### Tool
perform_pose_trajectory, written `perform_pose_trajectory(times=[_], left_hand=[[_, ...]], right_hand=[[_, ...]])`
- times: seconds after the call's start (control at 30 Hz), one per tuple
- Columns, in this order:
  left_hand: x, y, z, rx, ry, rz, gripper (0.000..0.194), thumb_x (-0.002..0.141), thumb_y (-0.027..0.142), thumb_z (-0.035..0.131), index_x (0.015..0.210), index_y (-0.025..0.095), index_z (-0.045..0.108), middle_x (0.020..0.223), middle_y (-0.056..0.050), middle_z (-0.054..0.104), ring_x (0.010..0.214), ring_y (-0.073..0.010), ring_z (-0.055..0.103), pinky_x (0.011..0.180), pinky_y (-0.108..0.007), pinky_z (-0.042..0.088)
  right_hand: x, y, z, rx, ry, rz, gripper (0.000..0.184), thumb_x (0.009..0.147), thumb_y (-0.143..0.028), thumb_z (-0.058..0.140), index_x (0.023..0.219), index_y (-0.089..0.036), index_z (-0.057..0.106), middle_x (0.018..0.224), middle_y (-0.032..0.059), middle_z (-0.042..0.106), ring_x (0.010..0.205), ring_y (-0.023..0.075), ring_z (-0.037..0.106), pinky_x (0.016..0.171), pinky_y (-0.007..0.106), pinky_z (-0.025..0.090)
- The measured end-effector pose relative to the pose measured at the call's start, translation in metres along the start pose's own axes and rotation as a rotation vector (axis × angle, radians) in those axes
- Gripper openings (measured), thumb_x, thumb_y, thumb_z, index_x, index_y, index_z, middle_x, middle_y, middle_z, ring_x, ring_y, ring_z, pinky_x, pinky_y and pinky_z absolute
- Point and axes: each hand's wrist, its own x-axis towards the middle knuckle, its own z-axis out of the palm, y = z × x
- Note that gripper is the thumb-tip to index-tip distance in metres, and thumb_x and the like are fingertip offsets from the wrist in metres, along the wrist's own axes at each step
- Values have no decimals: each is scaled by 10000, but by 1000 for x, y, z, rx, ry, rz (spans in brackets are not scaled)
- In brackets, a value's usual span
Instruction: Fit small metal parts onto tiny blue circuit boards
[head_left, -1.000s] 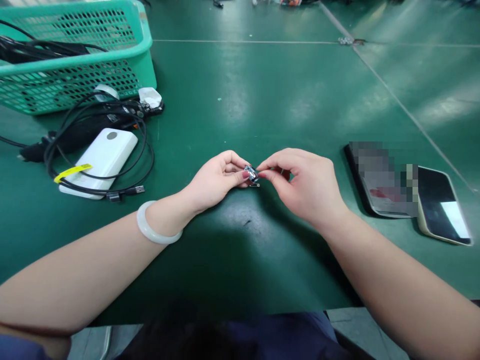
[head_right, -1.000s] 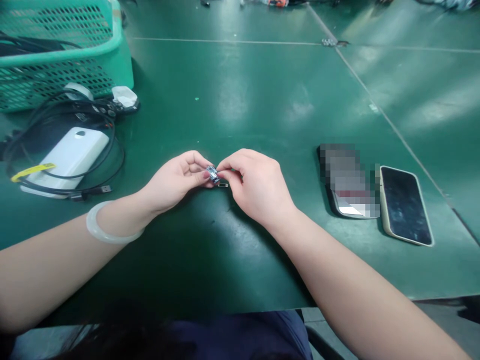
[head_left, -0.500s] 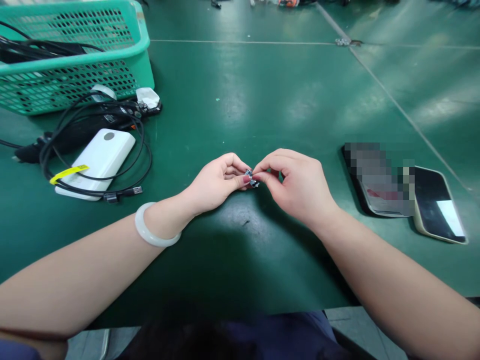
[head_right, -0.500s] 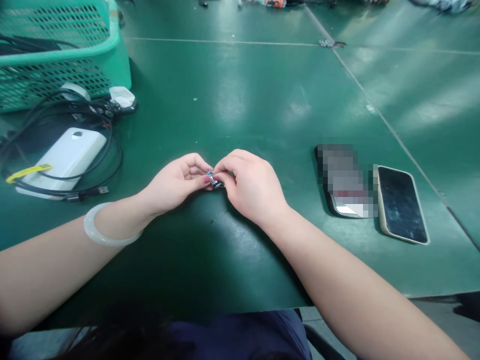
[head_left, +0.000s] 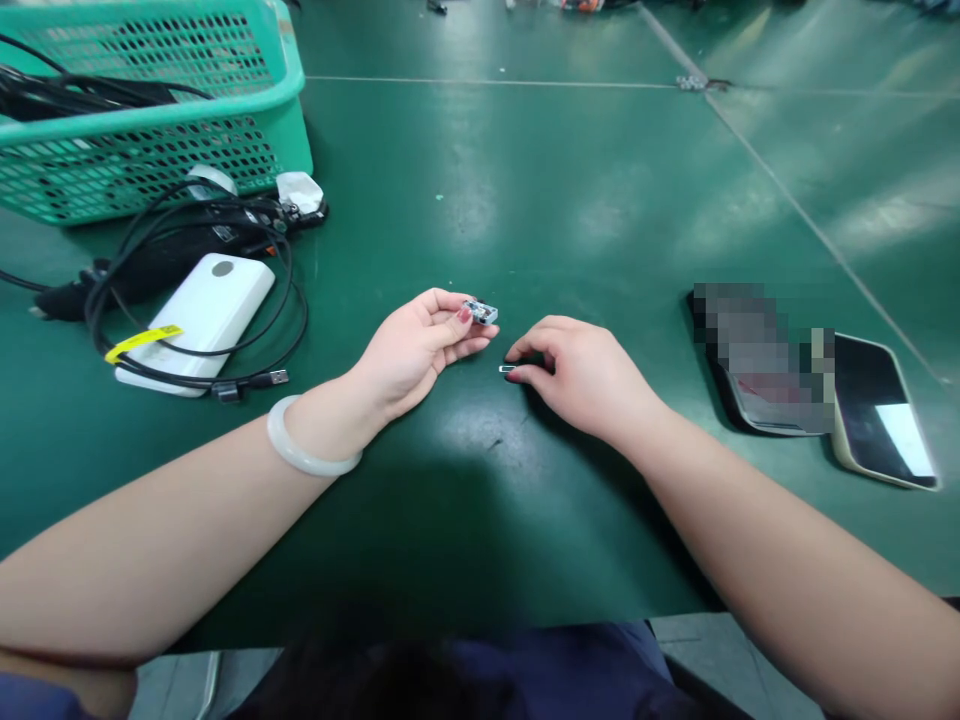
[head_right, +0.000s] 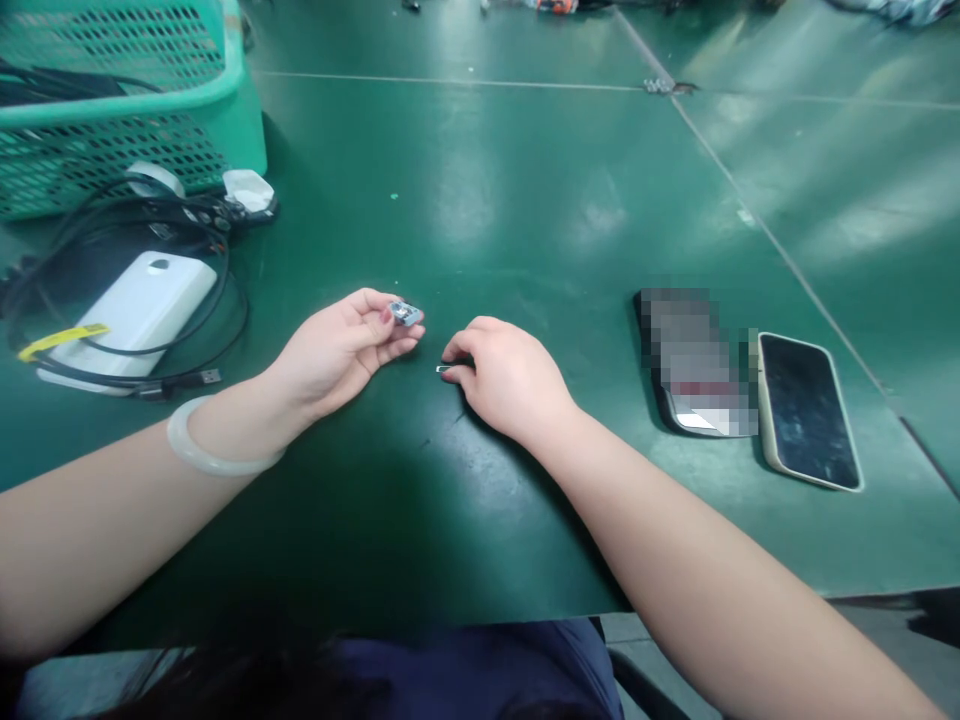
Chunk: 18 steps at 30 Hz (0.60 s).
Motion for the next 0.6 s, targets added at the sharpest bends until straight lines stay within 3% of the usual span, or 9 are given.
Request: perform_pose_trajectory(times=[0.13, 0.37, 0.6], left_hand=[[-1, -1, 2, 27, 10, 14, 72, 797, 99, 656, 824, 124, 594, 842, -40, 734, 788, -109, 692, 789, -264, 537], [-1, -2, 2, 58, -9, 9, 91, 797, 90, 656, 839, 128, 584, 836, -37, 732, 744, -91, 679, 768, -250, 542], [-1, -2, 1, 93, -32, -16, 240, 790, 101, 665, 1026, 141, 654, 865, -30, 723, 757, -81, 667, 819, -256, 540]], right_hand=[[2, -2, 4, -34, -46, -12, 124, 833, -133, 593, 763, -183, 682, 880, 44, 680, 847, 186, 622, 775, 312, 465], [1, 4, -3, 6, 61, 5, 157, 867, -143, 541, 778, -193, 660, 748, 0, 693, 706, 152, 617, 697, 272, 442], [-2, 14, -11, -123, 51, -121, 282, 827, -30, 451, 827, -180, 690, 871, 39, 697, 809, 170, 624, 725, 278, 455]])
